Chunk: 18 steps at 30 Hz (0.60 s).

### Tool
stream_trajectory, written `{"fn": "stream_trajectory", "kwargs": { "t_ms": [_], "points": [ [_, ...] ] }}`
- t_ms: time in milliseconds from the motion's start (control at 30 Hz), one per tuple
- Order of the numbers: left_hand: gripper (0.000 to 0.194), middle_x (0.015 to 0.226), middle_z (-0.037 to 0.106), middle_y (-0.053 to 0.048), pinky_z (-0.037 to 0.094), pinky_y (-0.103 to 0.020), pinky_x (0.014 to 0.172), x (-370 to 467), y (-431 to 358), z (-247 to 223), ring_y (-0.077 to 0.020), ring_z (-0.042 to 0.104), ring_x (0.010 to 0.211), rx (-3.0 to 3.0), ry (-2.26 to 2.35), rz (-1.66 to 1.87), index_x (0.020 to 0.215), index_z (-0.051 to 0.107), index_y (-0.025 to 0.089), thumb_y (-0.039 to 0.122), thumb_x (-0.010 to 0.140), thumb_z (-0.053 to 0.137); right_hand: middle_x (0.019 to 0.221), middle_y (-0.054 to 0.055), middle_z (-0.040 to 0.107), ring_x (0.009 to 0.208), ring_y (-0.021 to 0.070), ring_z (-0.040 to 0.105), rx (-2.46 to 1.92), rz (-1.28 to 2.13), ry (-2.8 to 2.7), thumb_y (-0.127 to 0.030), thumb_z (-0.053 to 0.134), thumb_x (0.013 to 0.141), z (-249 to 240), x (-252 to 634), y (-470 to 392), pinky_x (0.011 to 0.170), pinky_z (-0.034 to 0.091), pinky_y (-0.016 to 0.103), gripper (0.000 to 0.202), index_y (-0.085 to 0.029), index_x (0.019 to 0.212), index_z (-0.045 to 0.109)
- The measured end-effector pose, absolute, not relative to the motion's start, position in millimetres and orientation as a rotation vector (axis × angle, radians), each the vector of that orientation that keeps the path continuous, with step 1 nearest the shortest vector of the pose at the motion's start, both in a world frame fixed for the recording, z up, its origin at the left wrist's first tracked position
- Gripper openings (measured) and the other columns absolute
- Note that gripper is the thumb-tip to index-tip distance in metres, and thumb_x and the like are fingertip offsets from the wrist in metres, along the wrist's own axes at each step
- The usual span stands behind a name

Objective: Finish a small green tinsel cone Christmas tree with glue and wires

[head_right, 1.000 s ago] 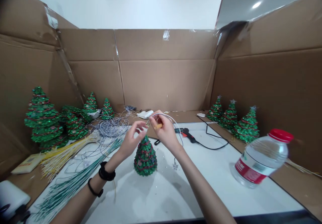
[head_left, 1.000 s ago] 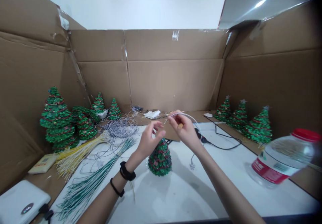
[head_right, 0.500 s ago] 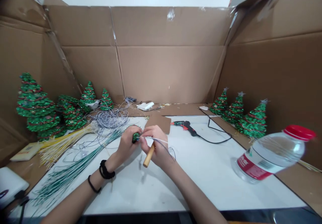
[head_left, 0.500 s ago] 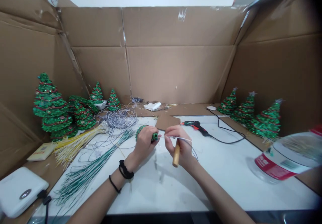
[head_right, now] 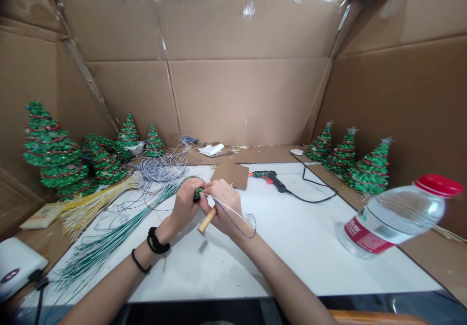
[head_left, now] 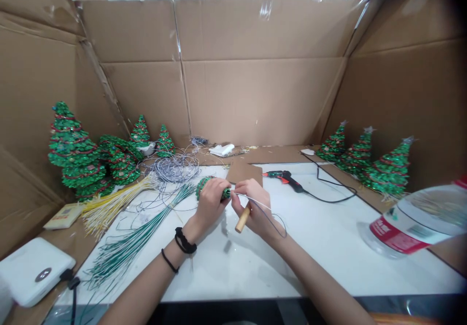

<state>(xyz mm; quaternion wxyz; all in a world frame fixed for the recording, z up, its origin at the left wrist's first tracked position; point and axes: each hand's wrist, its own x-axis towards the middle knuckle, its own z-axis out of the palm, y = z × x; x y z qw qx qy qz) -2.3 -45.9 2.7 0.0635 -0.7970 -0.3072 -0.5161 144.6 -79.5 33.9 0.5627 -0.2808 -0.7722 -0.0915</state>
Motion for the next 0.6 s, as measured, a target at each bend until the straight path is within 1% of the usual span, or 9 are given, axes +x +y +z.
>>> {"fn": "stream_trajectory", "kwargs": {
  "t_ms": [333,600],
  "points": [
    [0.021,0.088,0.066,-0.006,0.047,-0.035,0.079,-3.5,-45.0,0.8,-0.0207,0.06,0.086,-2.399,-0.939,-1.49,0.092,0.053,0.021,0.008,0.078,0.043,0.072,0.003,0.062,0.062,0.0157,0.052,-0.642,-0.205,-1.898,-0.014,0.051,0.083,32.4,144.9,-77.8,0.058,0.04,0.029,0.009,-0.022,0.08,0.053],
    [0.019,0.087,0.066,-0.006,0.047,-0.034,0.077,-2.7,-46.1,3.2,-0.0207,0.06,0.084,-2.358,-0.882,-1.493,0.093,0.053,0.02,0.009,0.081,0.044,0.074,0.003,0.06,0.066,0.0155,0.053,-0.653,-0.173,-1.836,-0.011,0.054,0.082,29.1,146.2,-75.1,0.06,0.042,0.028,0.011,-0.022,0.082,0.052]
  ]
}}
